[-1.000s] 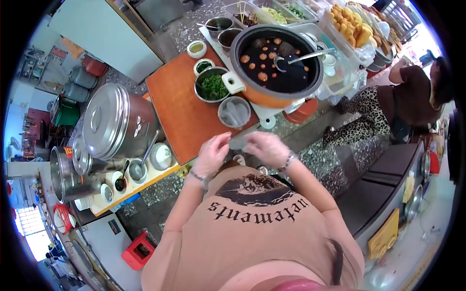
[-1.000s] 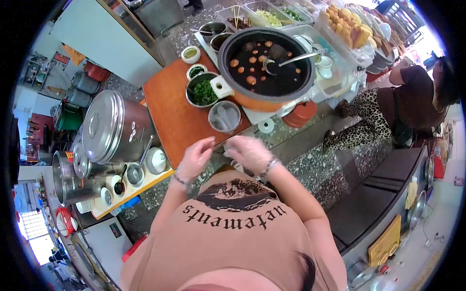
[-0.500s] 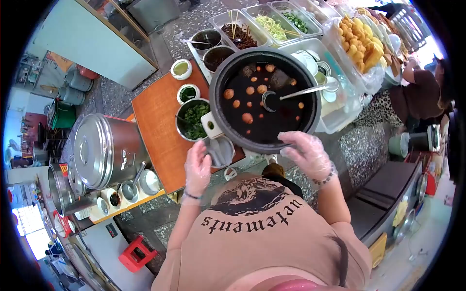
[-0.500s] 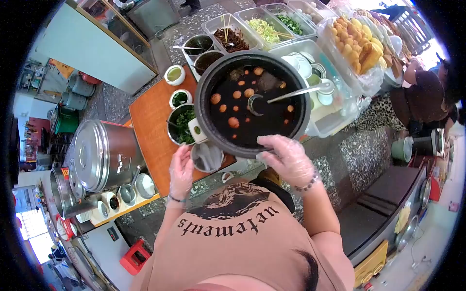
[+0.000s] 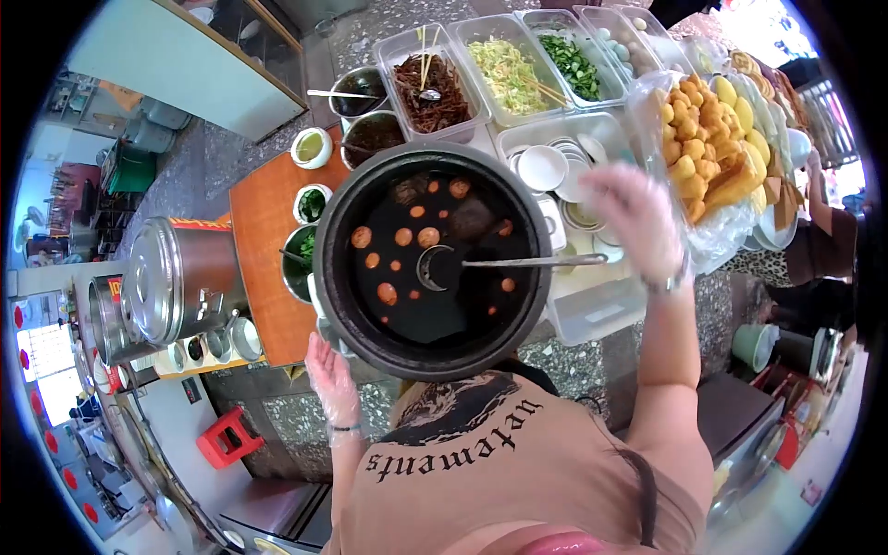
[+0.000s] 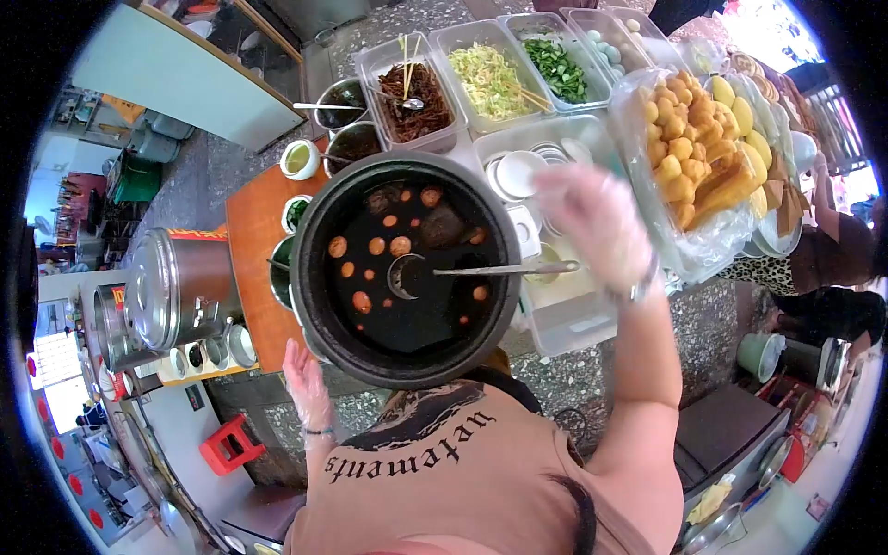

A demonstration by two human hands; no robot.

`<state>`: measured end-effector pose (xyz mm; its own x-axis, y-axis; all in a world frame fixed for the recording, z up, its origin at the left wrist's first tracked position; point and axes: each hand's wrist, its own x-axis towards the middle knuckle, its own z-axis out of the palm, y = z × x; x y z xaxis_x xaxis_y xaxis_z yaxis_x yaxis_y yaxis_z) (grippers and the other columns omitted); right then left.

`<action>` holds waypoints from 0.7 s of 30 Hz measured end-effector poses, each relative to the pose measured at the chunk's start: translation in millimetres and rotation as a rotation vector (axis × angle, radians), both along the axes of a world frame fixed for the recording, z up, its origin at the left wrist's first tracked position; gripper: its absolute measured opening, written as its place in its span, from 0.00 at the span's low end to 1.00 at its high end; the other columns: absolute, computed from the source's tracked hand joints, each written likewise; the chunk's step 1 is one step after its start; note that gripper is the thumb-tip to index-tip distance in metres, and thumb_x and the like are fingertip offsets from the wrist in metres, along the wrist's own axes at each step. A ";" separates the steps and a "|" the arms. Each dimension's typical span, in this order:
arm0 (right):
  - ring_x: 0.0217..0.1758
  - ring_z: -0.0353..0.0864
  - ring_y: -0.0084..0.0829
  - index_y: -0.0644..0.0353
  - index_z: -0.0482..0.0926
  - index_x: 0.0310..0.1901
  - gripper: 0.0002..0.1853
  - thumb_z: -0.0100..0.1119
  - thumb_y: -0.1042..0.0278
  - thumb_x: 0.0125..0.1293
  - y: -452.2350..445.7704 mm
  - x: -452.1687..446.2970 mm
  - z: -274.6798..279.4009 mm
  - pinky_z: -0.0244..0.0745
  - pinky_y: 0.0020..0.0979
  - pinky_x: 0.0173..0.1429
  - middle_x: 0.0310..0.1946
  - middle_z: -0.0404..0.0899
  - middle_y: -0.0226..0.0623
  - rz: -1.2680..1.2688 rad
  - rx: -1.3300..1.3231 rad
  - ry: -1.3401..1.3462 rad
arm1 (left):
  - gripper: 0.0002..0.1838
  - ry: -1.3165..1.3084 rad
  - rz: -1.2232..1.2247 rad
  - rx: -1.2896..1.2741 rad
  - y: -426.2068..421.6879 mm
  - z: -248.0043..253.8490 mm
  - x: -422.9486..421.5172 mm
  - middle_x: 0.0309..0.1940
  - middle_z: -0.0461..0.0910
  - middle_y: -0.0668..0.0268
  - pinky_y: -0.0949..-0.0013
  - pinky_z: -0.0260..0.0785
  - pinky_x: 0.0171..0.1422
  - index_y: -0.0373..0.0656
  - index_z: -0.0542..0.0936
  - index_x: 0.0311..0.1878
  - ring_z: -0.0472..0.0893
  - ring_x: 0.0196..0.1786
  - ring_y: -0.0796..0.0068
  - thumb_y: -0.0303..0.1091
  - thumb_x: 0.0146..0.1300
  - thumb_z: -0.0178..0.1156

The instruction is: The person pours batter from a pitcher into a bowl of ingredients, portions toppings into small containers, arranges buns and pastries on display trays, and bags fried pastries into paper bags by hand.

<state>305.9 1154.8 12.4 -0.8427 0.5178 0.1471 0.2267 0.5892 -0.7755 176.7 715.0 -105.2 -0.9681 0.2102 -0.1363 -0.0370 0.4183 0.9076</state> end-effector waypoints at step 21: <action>0.45 0.83 0.46 0.56 0.85 0.42 0.13 0.58 0.58 0.62 240.2 -197.8 -199.0 0.78 0.40 0.48 0.39 0.84 0.47 -0.336 0.053 -0.314 | 0.30 -0.043 0.159 -0.133 4.4 -4.5 45.8 0.71 0.58 0.58 0.60 0.56 0.73 0.39 0.56 0.73 0.64 0.69 0.60 0.23 0.68 0.47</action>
<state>108.2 1395.0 -186.6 -0.6373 0.7687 -0.0544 0.6310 0.4799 -0.6095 222.5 719.3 -109.7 -0.9804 0.0326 -0.1945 -0.1496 0.5198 0.8411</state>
